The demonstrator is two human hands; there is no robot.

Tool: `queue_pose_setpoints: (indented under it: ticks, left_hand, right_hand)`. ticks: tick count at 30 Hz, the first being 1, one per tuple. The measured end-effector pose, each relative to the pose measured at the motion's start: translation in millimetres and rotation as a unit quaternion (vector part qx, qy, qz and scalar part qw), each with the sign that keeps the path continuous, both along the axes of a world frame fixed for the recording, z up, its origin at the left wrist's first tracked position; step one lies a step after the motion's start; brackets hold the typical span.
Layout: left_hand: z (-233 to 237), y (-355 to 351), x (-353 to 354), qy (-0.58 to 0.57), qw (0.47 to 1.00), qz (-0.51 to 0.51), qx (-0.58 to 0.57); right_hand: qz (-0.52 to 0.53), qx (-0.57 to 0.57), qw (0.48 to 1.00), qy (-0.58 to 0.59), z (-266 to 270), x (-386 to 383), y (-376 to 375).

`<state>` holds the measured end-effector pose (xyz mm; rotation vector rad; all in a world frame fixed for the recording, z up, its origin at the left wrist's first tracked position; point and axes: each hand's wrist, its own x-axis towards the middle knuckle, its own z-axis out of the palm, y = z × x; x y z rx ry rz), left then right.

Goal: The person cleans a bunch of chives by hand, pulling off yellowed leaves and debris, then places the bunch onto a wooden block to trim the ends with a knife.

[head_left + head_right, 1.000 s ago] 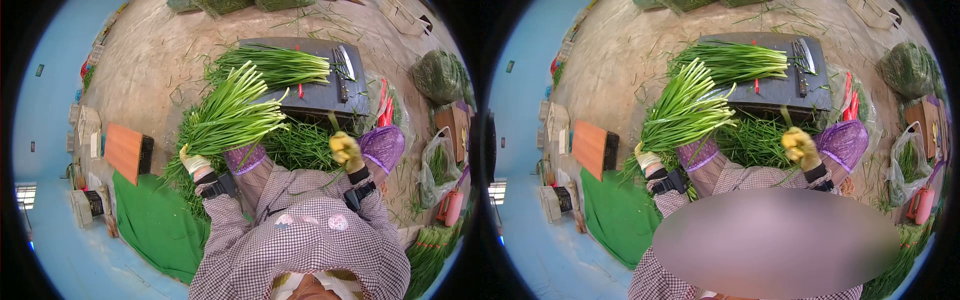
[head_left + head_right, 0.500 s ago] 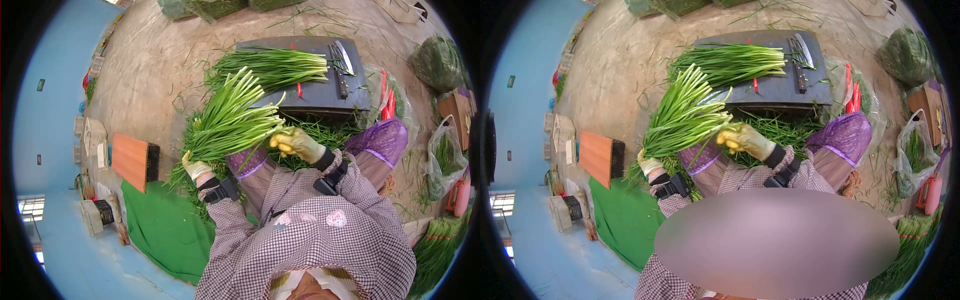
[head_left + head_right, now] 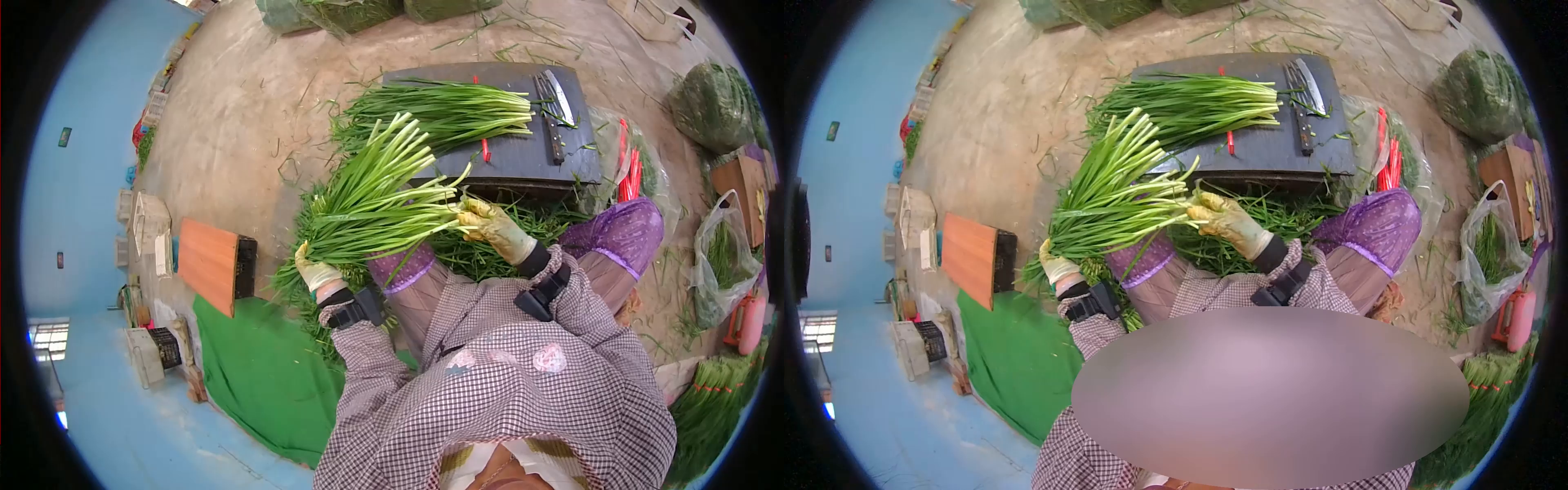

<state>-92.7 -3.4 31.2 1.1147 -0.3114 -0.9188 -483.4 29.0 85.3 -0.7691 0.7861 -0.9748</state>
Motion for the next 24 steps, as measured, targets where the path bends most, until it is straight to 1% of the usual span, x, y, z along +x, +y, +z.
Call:
queue_pose_setpoints:
  ticks: [2,3,4,5,7,8,10,11,13,14,15,17,18,20,21,22,23,24]
  left_hand:
    - [-2.4,-1.1,4.8,0.001,1.000,0.011,-0.001]
    - [2.7,0.0,5.5,0.025,1.000,-0.001,-0.001]
    - [7.4,1.7,4.7,0.051,0.999,-0.014,-0.001]
    - [9.5,2.9,3.4,0.078,0.997,-0.027,-0.001]
    - [-0.1,-1.0,12.7,0.108,0.994,-0.024,-0.011]
    - [-5.6,-2.2,16.3,0.124,0.992,-0.022,-0.015]
    - [5.0,-1.7,6.9,0.148,0.989,-0.022,-0.011]
    - [11.3,-1.5,1.4,0.160,0.987,-0.022,-0.009]
    - [12.2,-4.4,-1.8,0.148,0.988,-0.038,-0.010]
    - [12.2,-5.6,-2.5,0.136,0.990,-0.047,-0.012]
    - [12.1,-5.2,-2.0,0.122,0.991,-0.055,-0.015]
    - [5.7,-3.7,0.4,0.020,0.999,-0.021,-0.032]
    - [-2.7,-4.2,3.9,-0.019,0.999,-0.006,-0.040]
    - [-6.8,-3.5,4.4,-0.081,0.996,0.008,-0.043]
    - [-1.3,-2.5,2.1,-0.030,0.999,0.002,-0.043]
    - [4.9,-1.4,0.3,0.021,0.999,-0.005,-0.043]
    - [10.1,-0.9,-1.7,0.071,0.996,-0.011,-0.043]
    - [4.0,-1.0,-2.3,-0.029,0.999,-0.004,-0.037]
  right_hand:
    - [-0.072,0.018,0.997,0.001,-7.1,1.9,-0.4]
    - [-0.109,0.029,0.994,0.003,-4.2,3.3,-0.6]
    - [-0.067,-0.025,0.997,-0.028,-10.8,-12.5,-5.9]
    - [-0.146,-0.027,0.987,-0.056,-12.9,-17.1,-0.7]
    - [-0.139,-0.018,0.990,0.013,-12.4,-36.7,5.0]
    - [-0.093,-0.046,0.994,0.045,-12.7,-39.1,7.6]
    - [-0.001,-0.103,0.989,0.106,6.1,-36.6,13.9]
    - [0.025,-0.126,0.983,0.134,16.2,-27.0,14.0]
    - [0.033,-0.110,0.988,0.107,6.9,-4.6,10.4]
    - [-0.017,-0.052,0.998,-0.030,0.4,14.8,8.0]
    - [-0.027,-0.044,0.998,-0.020,7.8,19.0,6.5]
    - [-0.047,-0.029,0.998,0.000,26.7,22.3,4.0]
    - [-0.077,-0.035,0.996,-0.020,23.3,27.1,4.4]
    - [-0.073,-0.015,0.994,-0.074,3.5,28.9,6.5]
    - [-0.072,-0.004,0.992,-0.100,2.9,29.0,8.4]
    - [-0.083,-0.007,0.993,-0.078,3.8,29.4,11.7]
    - [-0.093,-0.009,0.992,-0.082,2.5,29.2,13.8]
    - [-0.103,-0.011,0.991,-0.086,2.4,29.2,15.0]
